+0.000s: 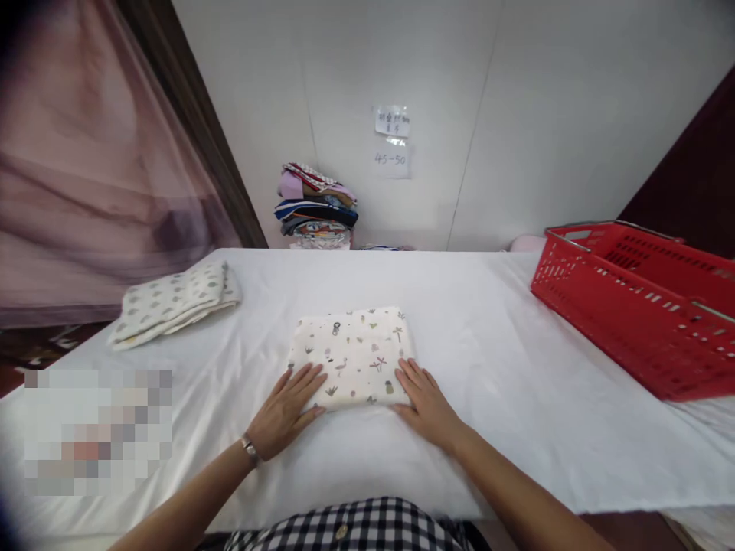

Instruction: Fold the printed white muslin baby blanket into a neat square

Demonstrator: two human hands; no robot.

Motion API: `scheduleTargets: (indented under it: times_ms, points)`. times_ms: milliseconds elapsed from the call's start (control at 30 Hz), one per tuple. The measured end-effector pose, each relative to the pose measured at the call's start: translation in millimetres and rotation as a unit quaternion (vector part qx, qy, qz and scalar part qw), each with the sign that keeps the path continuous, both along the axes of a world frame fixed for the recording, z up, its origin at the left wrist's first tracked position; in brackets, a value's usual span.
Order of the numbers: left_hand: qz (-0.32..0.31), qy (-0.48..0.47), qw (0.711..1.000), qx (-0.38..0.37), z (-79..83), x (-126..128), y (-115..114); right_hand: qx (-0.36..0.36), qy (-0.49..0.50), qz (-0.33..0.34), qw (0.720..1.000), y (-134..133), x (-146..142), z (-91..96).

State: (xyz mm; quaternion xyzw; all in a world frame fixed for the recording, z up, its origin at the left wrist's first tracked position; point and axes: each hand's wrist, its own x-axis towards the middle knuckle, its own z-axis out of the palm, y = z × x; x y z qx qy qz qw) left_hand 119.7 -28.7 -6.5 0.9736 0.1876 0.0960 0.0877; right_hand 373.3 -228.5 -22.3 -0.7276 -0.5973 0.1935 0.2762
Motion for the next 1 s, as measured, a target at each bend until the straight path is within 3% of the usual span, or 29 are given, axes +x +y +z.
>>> scheduleTargets:
  times_ms: [100,233,333,400,567,633,800,900,1000]
  points:
    - [-0.009,0.018,1.0,0.024,-3.8,-5.2,6.9,0.051,0.125,-0.064,0.989,0.4,9.2,3.5]
    - [0.021,0.062,0.998,0.005,7.5,2.5,13.2,0.111,0.294,-0.213,0.925,15.9,40.2,20.1]
    - [0.056,0.068,0.996,0.017,16.9,25.5,11.4,0.088,0.399,-0.247,0.879,38.0,59.9,28.3]
    - [0.066,0.047,0.996,0.042,18.0,44.7,7.8,0.063,0.422,-0.259,0.867,53.6,65.5,28.5]
    - [0.095,0.065,0.992,0.05,3.3,74.4,3.0,0.057,0.402,-0.253,0.878,73.5,60.8,21.0]
    - [0.098,0.086,0.991,0.037,-2.2,75.4,3.8,0.056,0.366,-0.236,0.898,72.2,55.2,21.0]
    - [0.102,0.11,0.988,0.036,-2.2,71.3,2.6,0.044,0.15,-0.185,0.97,63.7,28.4,31.4]
    - [0.1,0.101,0.989,0.047,-1.4,70.8,0.0,0.052,0.007,-0.153,0.987,62.7,9.6,35.8]
    - [0.094,0.085,0.991,0.053,-3.3,70.3,-0.8,0.041,-0.053,-0.131,0.989,64.7,0.6,34.9]
